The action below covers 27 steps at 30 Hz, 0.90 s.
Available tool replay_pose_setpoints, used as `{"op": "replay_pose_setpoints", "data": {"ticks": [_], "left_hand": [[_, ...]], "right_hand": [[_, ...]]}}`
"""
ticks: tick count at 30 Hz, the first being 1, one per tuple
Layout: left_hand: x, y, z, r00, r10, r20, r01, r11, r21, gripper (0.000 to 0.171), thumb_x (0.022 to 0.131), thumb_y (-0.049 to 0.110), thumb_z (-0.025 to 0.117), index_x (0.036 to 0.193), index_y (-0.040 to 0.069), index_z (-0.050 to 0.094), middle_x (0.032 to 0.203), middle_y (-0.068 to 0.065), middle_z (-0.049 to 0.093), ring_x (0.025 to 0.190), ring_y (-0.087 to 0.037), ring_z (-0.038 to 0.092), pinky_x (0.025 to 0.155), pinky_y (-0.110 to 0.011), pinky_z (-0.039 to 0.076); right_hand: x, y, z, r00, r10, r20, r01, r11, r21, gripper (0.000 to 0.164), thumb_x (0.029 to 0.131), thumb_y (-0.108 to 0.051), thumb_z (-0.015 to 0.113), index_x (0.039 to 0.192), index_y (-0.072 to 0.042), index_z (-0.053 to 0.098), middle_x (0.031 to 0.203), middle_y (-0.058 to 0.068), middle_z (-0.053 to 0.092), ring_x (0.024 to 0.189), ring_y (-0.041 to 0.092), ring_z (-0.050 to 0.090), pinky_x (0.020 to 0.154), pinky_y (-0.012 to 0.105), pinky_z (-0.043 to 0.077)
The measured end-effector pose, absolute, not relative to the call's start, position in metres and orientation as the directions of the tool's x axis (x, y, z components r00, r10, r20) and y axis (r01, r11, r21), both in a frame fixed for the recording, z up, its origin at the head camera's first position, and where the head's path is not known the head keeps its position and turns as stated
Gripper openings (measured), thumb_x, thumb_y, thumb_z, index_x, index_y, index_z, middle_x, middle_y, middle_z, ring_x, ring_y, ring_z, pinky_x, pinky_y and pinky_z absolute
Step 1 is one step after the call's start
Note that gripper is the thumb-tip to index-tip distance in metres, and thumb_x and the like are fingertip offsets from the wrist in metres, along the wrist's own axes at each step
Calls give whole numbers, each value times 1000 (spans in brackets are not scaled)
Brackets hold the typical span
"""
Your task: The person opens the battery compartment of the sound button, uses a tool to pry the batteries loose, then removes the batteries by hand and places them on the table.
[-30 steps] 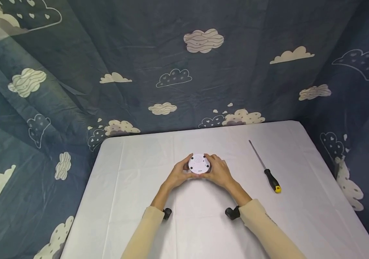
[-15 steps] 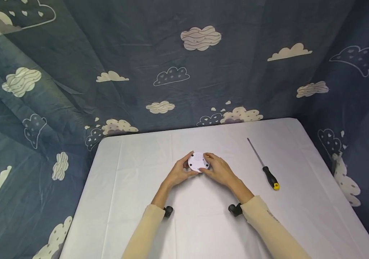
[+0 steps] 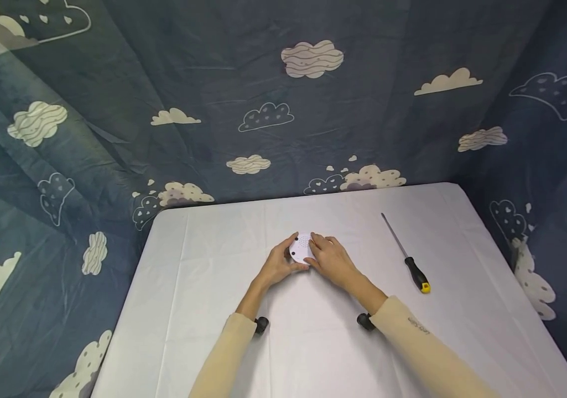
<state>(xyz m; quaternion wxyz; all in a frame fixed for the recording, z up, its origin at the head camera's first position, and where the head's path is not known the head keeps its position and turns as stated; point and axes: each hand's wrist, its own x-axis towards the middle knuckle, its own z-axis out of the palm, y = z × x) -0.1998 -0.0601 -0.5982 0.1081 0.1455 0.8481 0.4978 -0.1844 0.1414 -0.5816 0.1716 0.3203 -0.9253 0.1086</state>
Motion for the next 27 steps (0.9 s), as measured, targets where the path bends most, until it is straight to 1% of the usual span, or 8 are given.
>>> {"op": "replay_pose_setpoints", "data": {"ticks": [3, 6, 11, 15, 18, 23, 25, 27], "left_hand": [[-201, -59, -598, -938, 345, -29, 139, 451, 882, 98, 80, 21, 91, 160, 4, 35, 162, -19, 42, 144, -30, 50, 119, -38, 42], [-202, -58, -598, -943, 331, -31, 119, 422, 899, 98, 80, 20, 91, 159, 3, 37, 159, -21, 47, 138, -31, 57, 115, -38, 46], [-203, -57, -598, -946, 322, -44, 91, 391, 916, 97, 79, 16, 91, 159, 2, 38, 157, -21, 49, 138, -30, 57, 115, -36, 46], [-204, -55, -598, -945, 325, -46, 91, 392, 915, 97, 79, 15, 91, 158, 1, 38, 154, -20, 53, 129, -27, 62, 110, -35, 50], [-204, -55, -597, -945, 324, -46, 96, 408, 908, 97, 79, 17, 92, 158, 1, 38, 152, -20, 55, 122, -22, 64, 105, -31, 52], [-204, -56, -597, -944, 325, -51, 99, 428, 898, 96, 78, 18, 92, 157, 0, 40, 146, -21, 60, 106, -13, 63, 93, -24, 53], [-204, -57, -597, -946, 322, -46, 101, 427, 899, 95, 78, 17, 93, 156, -1, 41, 141, -22, 63, 99, -11, 62, 87, -23, 53], [-205, -58, -597, -947, 319, -43, 103, 427, 898, 95, 78, 17, 93, 156, 0, 42, 138, -21, 65, 96, -10, 61, 84, -22, 52]], "right_hand": [[-179, 138, -584, -691, -591, 416, -649, 760, 1, 42, 96, -26, 73, 121, 8, 71, 131, 25, 69, 122, 37, 67, 101, 49, 52], [-176, 135, -587, -651, -612, 449, -646, 757, 96, 37, 96, -22, 70, 121, 6, 71, 129, 22, 71, 120, 34, 68, 100, 48, 53], [-176, 135, -593, -627, -620, 472, -626, 761, 168, 37, 96, -20, 66, 122, 5, 71, 128, 20, 72, 118, 33, 70, 102, 49, 52], [-178, 137, -595, -635, -587, 502, -642, 762, 79, 30, 96, -16, 66, 118, 4, 71, 125, 21, 73, 115, 35, 71, 104, 52, 50], [-179, 138, -597, -636, -559, 533, -654, 756, 12, 26, 96, -15, 67, 115, 2, 71, 123, 21, 74, 113, 37, 72, 105, 55, 49], [-176, 140, -600, -609, -548, 574, -671, 741, -5, 27, 92, -16, 70, 113, 1, 73, 121, 19, 75, 112, 35, 71, 102, 58, 48], [-174, 141, -600, -629, -520, 578, -673, 736, -71, 28, 91, -17, 71, 113, 0, 75, 123, 19, 75, 114, 35, 69, 101, 59, 46], [-174, 142, -598, -685, -469, 557, -652, 736, -182, 28, 92, -18, 73, 114, -2, 76, 127, 18, 73, 118, 36, 65, 102, 58, 43]]}}
